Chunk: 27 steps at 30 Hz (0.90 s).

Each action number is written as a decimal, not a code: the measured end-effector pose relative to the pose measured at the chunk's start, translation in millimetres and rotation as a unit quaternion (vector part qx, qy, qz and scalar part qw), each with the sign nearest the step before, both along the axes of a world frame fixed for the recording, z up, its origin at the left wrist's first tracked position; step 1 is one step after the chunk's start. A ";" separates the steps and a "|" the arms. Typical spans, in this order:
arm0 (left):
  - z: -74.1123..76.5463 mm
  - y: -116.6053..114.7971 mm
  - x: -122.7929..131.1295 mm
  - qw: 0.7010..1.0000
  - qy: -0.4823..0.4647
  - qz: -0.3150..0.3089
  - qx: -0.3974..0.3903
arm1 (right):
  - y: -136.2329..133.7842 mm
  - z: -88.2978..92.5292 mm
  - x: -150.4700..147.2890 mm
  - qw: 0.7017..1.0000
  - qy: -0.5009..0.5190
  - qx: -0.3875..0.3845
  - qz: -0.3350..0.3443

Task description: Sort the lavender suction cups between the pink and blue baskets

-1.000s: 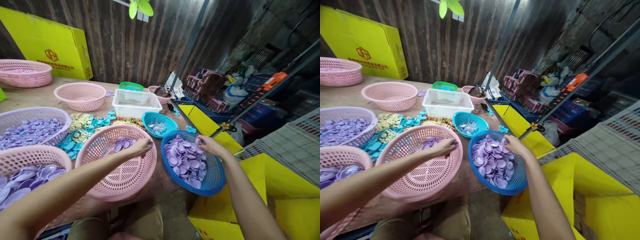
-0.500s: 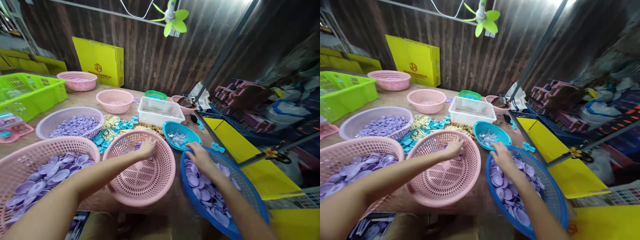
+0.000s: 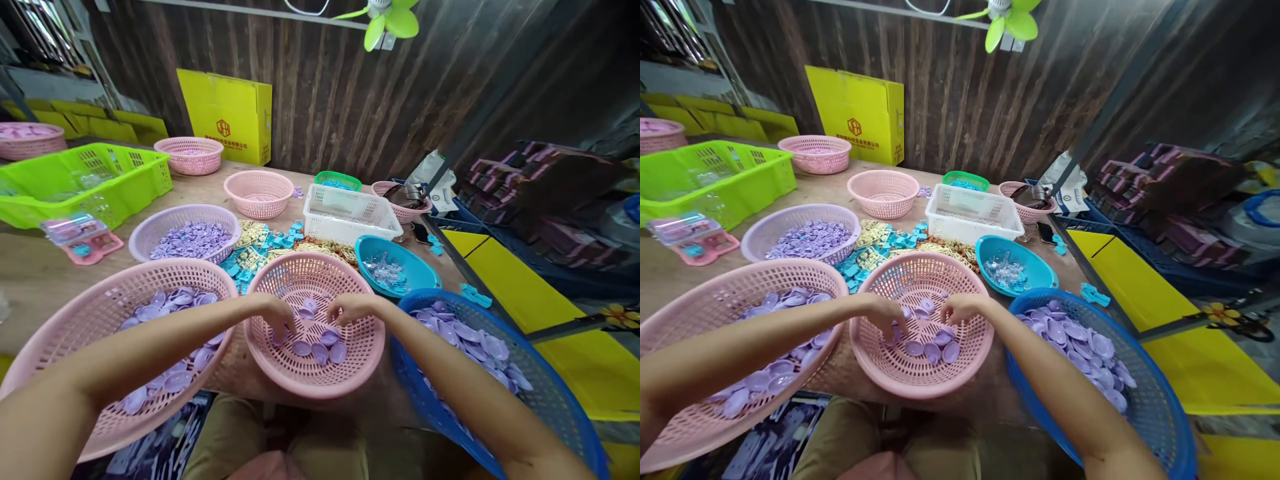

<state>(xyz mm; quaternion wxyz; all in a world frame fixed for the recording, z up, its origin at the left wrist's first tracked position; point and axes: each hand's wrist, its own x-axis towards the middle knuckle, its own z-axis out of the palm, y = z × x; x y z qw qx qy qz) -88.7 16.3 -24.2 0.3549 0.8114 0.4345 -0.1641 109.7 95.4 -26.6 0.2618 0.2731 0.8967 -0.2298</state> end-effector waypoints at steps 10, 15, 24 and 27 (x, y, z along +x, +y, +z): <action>-16.9 24.3 31.4 0.981 0.022 0.091 0.171 | 12.8 -26.1 -23.7 0.981 0.004 0.167 -0.103; -23.5 32.8 32.0 0.988 0.005 0.101 0.117 | 12.3 -41.0 -36.0 0.984 0.013 0.148 -0.095; -12.7 33.2 7.1 0.779 -0.369 0.465 -0.202 | 14.6 -7.6 -36.8 0.969 0.154 0.136 -0.139; -3.5 34.1 9.6 0.681 -0.496 0.508 -0.182 | 10.9 7.6 -49.3 0.937 0.303 0.072 -0.157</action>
